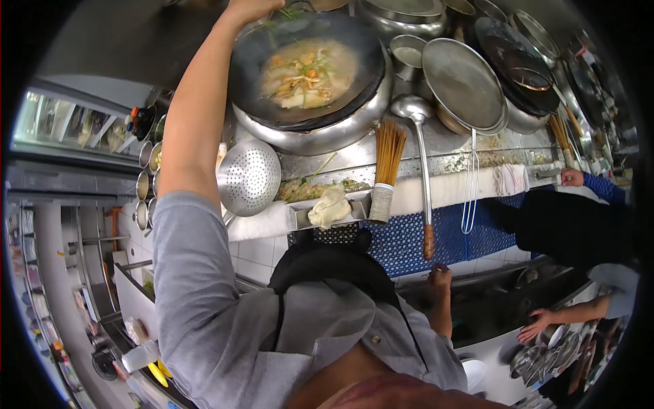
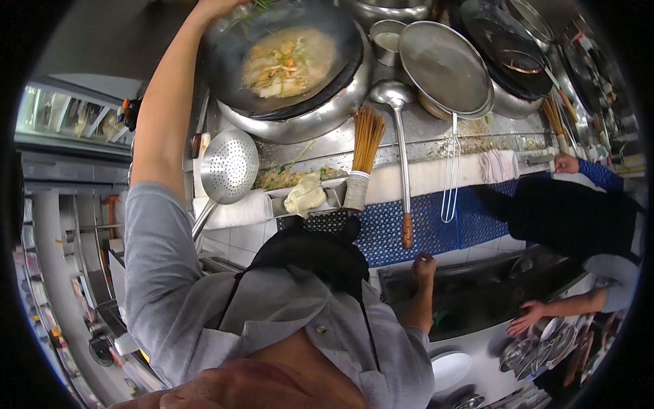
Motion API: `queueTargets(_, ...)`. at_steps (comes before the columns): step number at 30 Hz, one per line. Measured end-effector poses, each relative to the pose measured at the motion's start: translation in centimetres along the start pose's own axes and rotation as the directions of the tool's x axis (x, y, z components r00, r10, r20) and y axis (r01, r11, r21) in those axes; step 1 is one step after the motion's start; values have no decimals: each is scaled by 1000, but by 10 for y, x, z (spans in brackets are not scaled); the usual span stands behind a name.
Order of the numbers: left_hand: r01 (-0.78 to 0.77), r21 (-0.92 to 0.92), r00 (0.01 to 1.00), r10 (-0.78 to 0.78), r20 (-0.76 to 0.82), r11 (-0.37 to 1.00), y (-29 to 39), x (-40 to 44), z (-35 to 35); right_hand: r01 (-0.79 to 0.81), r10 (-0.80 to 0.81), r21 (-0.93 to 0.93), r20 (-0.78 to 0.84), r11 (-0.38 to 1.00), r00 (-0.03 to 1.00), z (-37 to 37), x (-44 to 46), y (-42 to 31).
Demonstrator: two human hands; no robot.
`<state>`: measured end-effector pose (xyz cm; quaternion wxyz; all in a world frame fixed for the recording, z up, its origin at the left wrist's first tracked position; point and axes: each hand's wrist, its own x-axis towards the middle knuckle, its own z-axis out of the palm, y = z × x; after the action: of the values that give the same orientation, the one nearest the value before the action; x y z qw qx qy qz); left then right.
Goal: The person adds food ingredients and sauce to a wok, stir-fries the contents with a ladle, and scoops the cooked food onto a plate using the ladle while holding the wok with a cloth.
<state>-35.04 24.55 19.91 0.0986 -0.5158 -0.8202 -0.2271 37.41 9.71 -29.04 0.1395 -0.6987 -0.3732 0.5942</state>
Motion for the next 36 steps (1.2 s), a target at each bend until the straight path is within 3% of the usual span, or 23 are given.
queueTargets(3,-96,122,989,109,-100,988,-18,-8,-18,106,-108,39,60,994,992,-3,3,5)
queueTargets(4,57,-149,998,-52,34,987,-22,-14,-27,356,-346,-183,86,916,934,-1,0,4)
queueTargets(5,-133,33,980,136,-142,991,-21,-34,-40,775,-714,-469,354,423,604,-15,43,48)
queueTargets(6,-70,36,983,75,-165,997,-17,-55,-53,763,-856,-585,510,-275,82,-21,70,75)
queueTargets(7,-106,-24,971,98,-218,994,-28,-70,-58,738,-790,-622,577,-262,206,-28,93,106)
queueTargets(9,16,-118,979,-40,-198,993,-50,-101,-72,528,-553,-846,475,-71,685,4,38,72)
queueTargets(11,-198,79,806,208,-554,977,-116,-128,-57,438,-243,-890,455,-123,857,3,105,117)
queueTargets(12,-311,121,629,299,-718,943,-147,-141,-57,428,-233,-900,401,81,886,10,72,92)
queueTargets(14,-313,71,574,248,-780,947,-201,-180,-76,348,-179,-749,301,563,937,33,16,56)
queueTargets(15,-304,11,534,180,-826,953,-235,-193,-82,302,-152,-651,277,696,949,44,-6,45)
queueTargets(16,-209,-70,500,45,-865,975,-280,-202,-82,275,-137,-570,274,774,952,56,-24,37)
queueTargets(17,-108,-272,451,-197,-870,956,-308,-212,-85,261,-133,-489,280,832,951,69,-40,29)
queueTargets(18,24,-279,350,-270,-897,960,-356,-216,-82,253,-140,-407,286,878,948,80,-58,24)
queueTargets(19,74,-333,279,-340,-898,940,-391,-218,-81,281,-178,-321,315,904,932,90,-72,17)
queueTargets(21,299,-510,278,-585,-762,806,-464,-227,-70,359,-280,-150,387,921,879,109,-100,11)
queueTargets(23,702,-325,258,-651,-714,634,-536,-231,-44,164,-116,-265,187,950,975,128,-126,4)
queueTargets(25,737,-398,330,-805,-494,547,-561,-234,-37,22,-8,-299,47,954,999,139,-149,-3)
queueTargets(29,782,-331,422,-839,-343,528,-596,-227,-27,-80,67,-293,-54,953,996,165,-191,-28)
queueTargets(30,799,-288,394,-822,-412,528,-601,-226,-22,-96,78,-299,-71,949,994,165,-195,-28)
queueTargets(32,853,-307,325,-890,-320,422,-595,-226,-25,-129,106,-281,-97,951,990,161,-205,-25)
queueTargets(33,845,-221,370,-830,-417,488,-607,-228,-17,-149,124,-261,-109,954,986,158,-212,-22)
queueTargets(35,815,-239,377,-798,-471,527,-603,-229,-16,-213,190,-192,-131,958,973,144,-223,-10)
queueTargets(36,709,-257,435,-694,-573,657,-610,-232,-11,-250,231,-144,-140,957,963,137,-227,-5)
